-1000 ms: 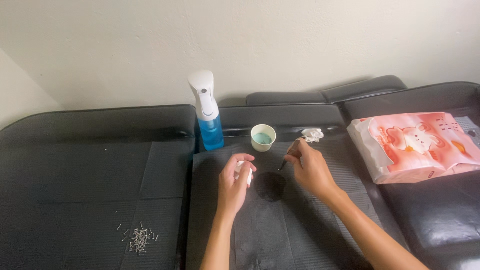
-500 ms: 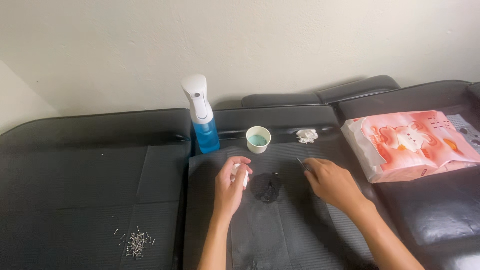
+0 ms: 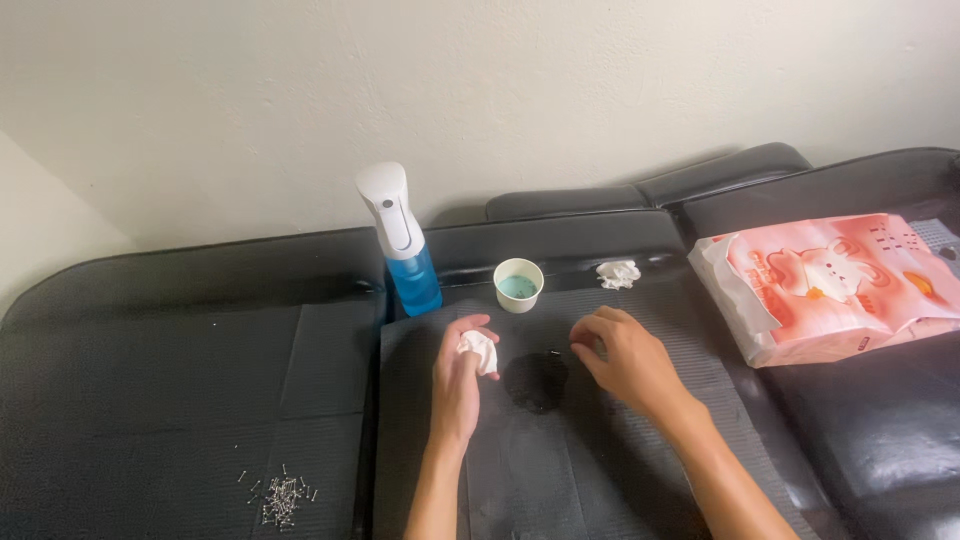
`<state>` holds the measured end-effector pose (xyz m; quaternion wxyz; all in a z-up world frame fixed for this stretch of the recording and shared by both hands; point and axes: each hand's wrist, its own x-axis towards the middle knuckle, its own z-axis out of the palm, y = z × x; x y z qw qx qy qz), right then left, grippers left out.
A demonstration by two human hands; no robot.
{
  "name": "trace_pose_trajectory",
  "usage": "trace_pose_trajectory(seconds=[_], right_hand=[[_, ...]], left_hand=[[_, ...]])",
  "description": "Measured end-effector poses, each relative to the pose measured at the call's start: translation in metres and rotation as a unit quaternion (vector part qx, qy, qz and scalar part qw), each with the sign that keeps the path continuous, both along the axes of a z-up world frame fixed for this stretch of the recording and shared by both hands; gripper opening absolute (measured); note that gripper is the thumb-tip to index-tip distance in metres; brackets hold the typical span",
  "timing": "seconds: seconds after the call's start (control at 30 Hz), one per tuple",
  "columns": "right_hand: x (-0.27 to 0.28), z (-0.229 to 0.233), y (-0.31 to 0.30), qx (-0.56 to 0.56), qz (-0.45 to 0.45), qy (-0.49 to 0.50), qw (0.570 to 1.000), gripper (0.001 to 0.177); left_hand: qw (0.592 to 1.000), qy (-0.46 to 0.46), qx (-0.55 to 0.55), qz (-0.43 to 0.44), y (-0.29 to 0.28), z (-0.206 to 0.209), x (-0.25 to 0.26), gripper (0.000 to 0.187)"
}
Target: The person repeatedly picks up small metal pins from a black mat using tweezers, wipes each pin with a tissue, and places it back on the mat. A spray bottle, a small cup with blue liquid, and a tissue pack are visible nearby.
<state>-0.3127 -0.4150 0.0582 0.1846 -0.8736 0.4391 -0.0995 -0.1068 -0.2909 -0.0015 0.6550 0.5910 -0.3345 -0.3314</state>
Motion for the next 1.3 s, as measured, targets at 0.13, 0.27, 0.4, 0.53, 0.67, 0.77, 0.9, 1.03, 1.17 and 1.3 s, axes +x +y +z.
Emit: trace_pose_trajectory(seconds=[0.13, 0.27, 0.4, 0.53, 0.67, 0.77, 0.9, 1.03, 1.17, 1.3], right_hand=[[0.007, -0.03, -0.002, -0.024, -0.013, -0.02, 0.999, 0.013], [0.008, -0.042, -0.006, -0.041, 0.021, -0.04, 0.998, 0.012], [0.006, -0.041, -0.004, -0.03, 0.023, -0.045, 0.998, 0.012], [0.003, -0.045, -0.009, -0.027, 0.028, -0.05, 0.998, 0.012], [0.003, -0.045, -0.009, -0.016, 0.047, -0.063, 0.997, 0.011], [0.007, -0.044, -0.007, -0.011, 0.047, -0.057, 0.997, 0.01], [0.008, -0.051, -0.01, -0.031, 0.063, -0.044, 0.997, 0.008], [0.007, -0.061, -0.016, -0.05, 0.101, -0.079, 0.99, 0.007], [0.005, -0.056, -0.01, -0.009, 0.087, -0.19, 0.978, 0.003], [0.007, -0.042, 0.008, 0.066, 0.111, -0.302, 0.945, 0.01]], left_hand=[[1.0, -0.028, 0.003, 0.007, 0.004, 0.016, -0.008, 0.051], [1.0, -0.014, -0.016, -0.008, 0.002, 0.02, -0.009, 0.06], [1.0, -0.02, -0.001, -0.016, -0.001, 0.013, -0.004, 0.053], [0.999, -0.033, 0.001, -0.019, -0.001, 0.009, -0.006, 0.046], [0.997, -0.069, -0.023, 0.005, -0.005, -0.004, -0.001, 0.041], [0.998, -0.063, -0.019, -0.004, -0.003, -0.002, -0.002, 0.043], [0.996, -0.072, -0.017, -0.044, -0.001, 0.004, -0.006, 0.054], [0.997, -0.075, -0.011, -0.027, -0.004, -0.006, -0.002, 0.058], [0.997, -0.073, 0.012, -0.011, -0.002, -0.002, -0.003, 0.053], [0.993, -0.094, 0.072, -0.016, 0.002, 0.031, -0.02, 0.025]])
